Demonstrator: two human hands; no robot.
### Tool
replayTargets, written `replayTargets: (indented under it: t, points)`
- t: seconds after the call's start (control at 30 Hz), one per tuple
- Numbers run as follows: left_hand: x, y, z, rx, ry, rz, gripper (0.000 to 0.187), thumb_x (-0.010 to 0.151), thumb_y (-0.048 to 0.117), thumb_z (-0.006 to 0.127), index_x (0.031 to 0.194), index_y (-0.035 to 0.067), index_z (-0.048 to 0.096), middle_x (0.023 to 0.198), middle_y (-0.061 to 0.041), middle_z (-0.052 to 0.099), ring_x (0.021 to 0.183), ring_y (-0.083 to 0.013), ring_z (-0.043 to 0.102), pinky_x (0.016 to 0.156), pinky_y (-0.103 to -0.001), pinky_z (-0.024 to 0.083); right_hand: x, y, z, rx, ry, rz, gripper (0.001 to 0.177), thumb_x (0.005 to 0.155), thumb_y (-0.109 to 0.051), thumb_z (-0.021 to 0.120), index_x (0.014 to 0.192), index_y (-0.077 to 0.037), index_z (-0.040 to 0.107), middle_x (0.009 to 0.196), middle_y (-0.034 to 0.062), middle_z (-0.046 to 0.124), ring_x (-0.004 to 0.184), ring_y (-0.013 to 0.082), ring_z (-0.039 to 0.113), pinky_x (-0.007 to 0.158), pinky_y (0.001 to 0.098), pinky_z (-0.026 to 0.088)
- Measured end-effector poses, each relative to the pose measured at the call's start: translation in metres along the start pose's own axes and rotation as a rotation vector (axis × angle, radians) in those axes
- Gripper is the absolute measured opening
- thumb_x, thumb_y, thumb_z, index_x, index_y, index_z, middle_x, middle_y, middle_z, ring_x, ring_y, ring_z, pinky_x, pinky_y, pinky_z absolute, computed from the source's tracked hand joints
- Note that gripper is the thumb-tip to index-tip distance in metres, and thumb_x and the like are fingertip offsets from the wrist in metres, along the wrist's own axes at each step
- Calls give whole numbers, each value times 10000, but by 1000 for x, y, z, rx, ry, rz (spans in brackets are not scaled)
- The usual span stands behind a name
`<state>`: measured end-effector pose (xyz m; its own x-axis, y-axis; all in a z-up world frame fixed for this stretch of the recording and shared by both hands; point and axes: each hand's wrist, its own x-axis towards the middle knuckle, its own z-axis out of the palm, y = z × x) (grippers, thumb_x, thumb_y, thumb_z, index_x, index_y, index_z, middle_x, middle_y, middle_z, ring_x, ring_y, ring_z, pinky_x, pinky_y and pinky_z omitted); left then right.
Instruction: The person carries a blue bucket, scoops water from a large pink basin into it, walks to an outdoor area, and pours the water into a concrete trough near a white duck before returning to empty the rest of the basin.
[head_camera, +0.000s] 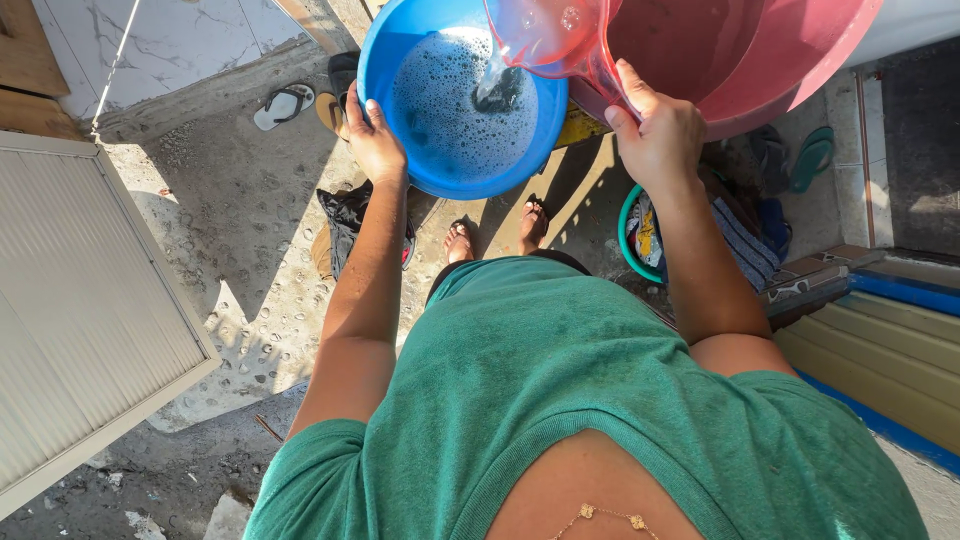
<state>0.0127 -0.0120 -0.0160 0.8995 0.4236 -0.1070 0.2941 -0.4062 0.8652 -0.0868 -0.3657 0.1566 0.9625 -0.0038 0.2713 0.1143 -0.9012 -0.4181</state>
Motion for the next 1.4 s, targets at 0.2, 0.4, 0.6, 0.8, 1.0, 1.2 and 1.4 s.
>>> replayTargets:
  t: [0.2, 0.4, 0.6, 0.8, 1.0, 1.2, 1.4]
  points:
    - [1, -3, 2, 5, -27, -4, 445, 1098, 419, 431, 1507, 250, 477, 1132, -95, 629, 985, -203, 705, 891, -381, 587, -14, -16, 5, -291, 32, -136, 531, 951, -200, 833, 1460, -136, 694, 730, 42, 603, 596, 220, 591, 539, 371, 448]
    - [1, 2, 0, 77, -35, 28, 460, 1105, 406, 422, 1544, 268, 434, 1092, -101, 607, 901, -193, 688, 836, -390, 580, -23, -19, 5, -458, 152, -260, 459, 957, -187, 852, 1402, -204, 738, 768, -14, 621, 619, 174, 546, 571, 333, 419]
    - [1, 5, 1, 68, -71, -32, 460, 1099, 394, 408, 1543, 273, 417, 1090, -100, 588, 889, -206, 681, 820, -400, 568, -25, 8, 16, -310, 248, -42, 525, 920, -136, 810, 1437, -137, 715, 966, 83, 728, 785, 284, 675, 714, 415, 530]
    - [0, -4, 3, 77, -51, -2, 438, 1121, 367, 426, 1546, 259, 425, 1149, -118, 587, 943, -230, 683, 874, -412, 553, 14, 68, 70, -137, 153, 665, 349, 917, -213, 777, 1246, -113, 714, 989, 151, 750, 938, 384, 698, 810, 502, 533]
    - [-4, -6, 3, -24, -19, 25, 429, 1118, 321, 446, 1534, 215, 437, 1201, -148, 581, 1037, -233, 692, 916, -408, 566, 38, 130, 127, -251, -49, 923, 270, 919, -261, 735, 1065, -35, 718, 1095, 149, 728, 1132, 376, 613, 906, 505, 521]
    - [-12, 8, -8, -93, 0, -43, 361, 1088, 344, 472, 1320, 67, 468, 975, -107, 663, 806, -227, 682, 787, -394, 555, 53, 139, 143, -341, -295, 960, 337, 908, -326, 672, 1134, -76, 691, 1151, 139, 683, 1165, 370, 574, 896, 537, 508]
    - [-16, 11, -4, 47, 102, -94, 341, 1058, 388, 555, 1126, 57, 505, 851, -129, 634, 722, -248, 618, 713, -404, 537, 74, 77, 141, -103, -48, 198, 288, 948, -318, 687, 1100, -74, 716, 966, 119, 753, 903, 288, 710, 775, 428, 572]
